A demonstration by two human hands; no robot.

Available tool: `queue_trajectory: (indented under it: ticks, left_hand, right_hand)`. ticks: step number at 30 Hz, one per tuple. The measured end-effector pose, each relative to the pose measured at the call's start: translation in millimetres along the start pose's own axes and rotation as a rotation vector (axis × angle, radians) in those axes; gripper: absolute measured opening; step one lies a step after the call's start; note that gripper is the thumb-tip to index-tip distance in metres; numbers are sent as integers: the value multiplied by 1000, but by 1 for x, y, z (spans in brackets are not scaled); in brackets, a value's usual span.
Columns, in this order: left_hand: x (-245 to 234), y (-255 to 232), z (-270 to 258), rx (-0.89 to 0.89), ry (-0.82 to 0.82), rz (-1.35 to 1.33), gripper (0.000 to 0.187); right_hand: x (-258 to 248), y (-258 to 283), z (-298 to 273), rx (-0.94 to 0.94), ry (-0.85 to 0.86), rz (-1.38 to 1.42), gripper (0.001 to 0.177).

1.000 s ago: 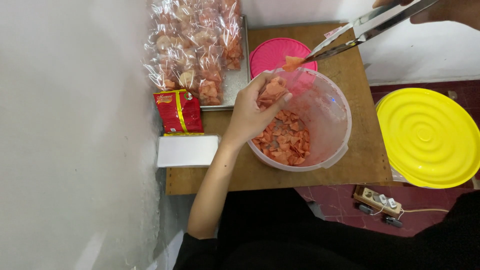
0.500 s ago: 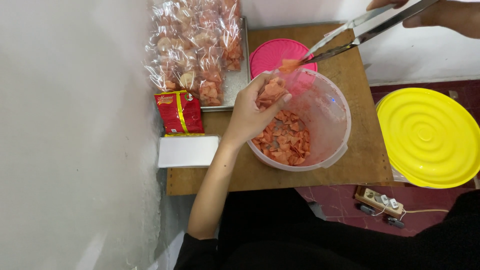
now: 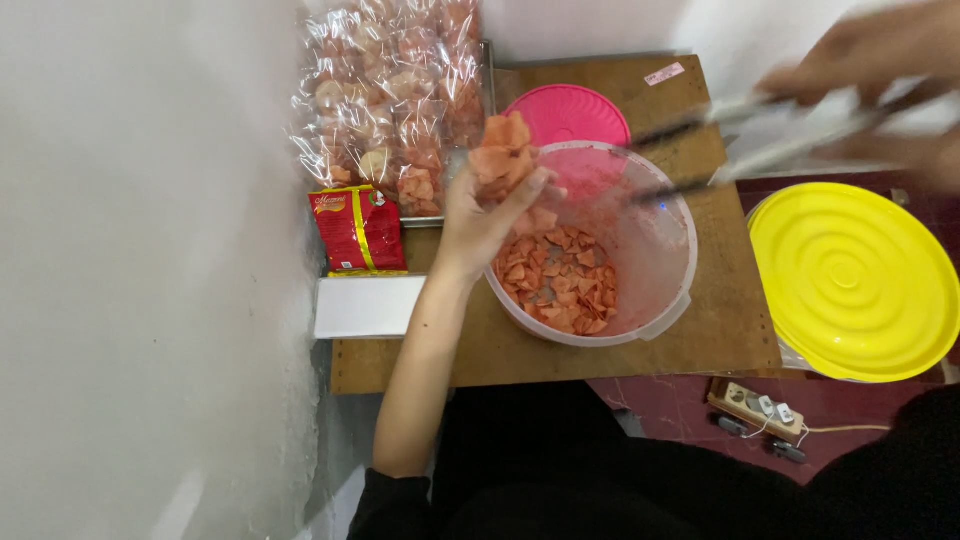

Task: Manually packing chips from a large bowl into individual plastic bags using tongs and a handheld heat sealer.

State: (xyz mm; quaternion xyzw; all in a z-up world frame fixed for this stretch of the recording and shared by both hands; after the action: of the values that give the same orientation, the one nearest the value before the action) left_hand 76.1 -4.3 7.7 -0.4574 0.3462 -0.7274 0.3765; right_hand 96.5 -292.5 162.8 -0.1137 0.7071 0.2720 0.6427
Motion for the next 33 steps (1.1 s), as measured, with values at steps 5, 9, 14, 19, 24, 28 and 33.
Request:
queue_trajectory:
  ticks: [5, 9, 14, 19, 24, 28, 33]
  left_hand:
    - [6, -10, -2, 13, -10, 159, 12]
    - [5, 4, -4, -14, -270, -81, 23]
    - [10, 11, -6, -2, -149, 27, 26]
    - [24, 5, -11, 23, -52, 16, 38]
    - [46, -24, -17, -19, -72, 124, 26]
    - [43, -16, -19, -48, -111, 83, 31]
    - [24, -23, -16, -20, -120, 263, 46]
  right_hand:
    - [102, 65, 15, 4, 541, -466, 69]
    - [206, 63, 40, -225, 540, -308, 44]
    - [280, 58, 53, -341, 533, -478, 45]
    - [318, 35, 56, -415, 533, -563, 41]
    - [288, 54, 52, -329, 595, -533, 45]
    - [274, 56, 50, -236, 600, -445, 43]
    - [203, 64, 46, -94, 534, -211, 47]
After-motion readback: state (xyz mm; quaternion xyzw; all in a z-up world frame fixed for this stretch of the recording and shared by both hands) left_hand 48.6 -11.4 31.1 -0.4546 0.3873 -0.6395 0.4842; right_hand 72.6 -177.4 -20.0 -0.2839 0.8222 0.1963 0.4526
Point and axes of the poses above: each hand's wrist, its own z-axis towards the middle knuckle, its own x-axis out of the palm, y = z × x, the point moved 7 cm from there along z, towards the middle knuckle
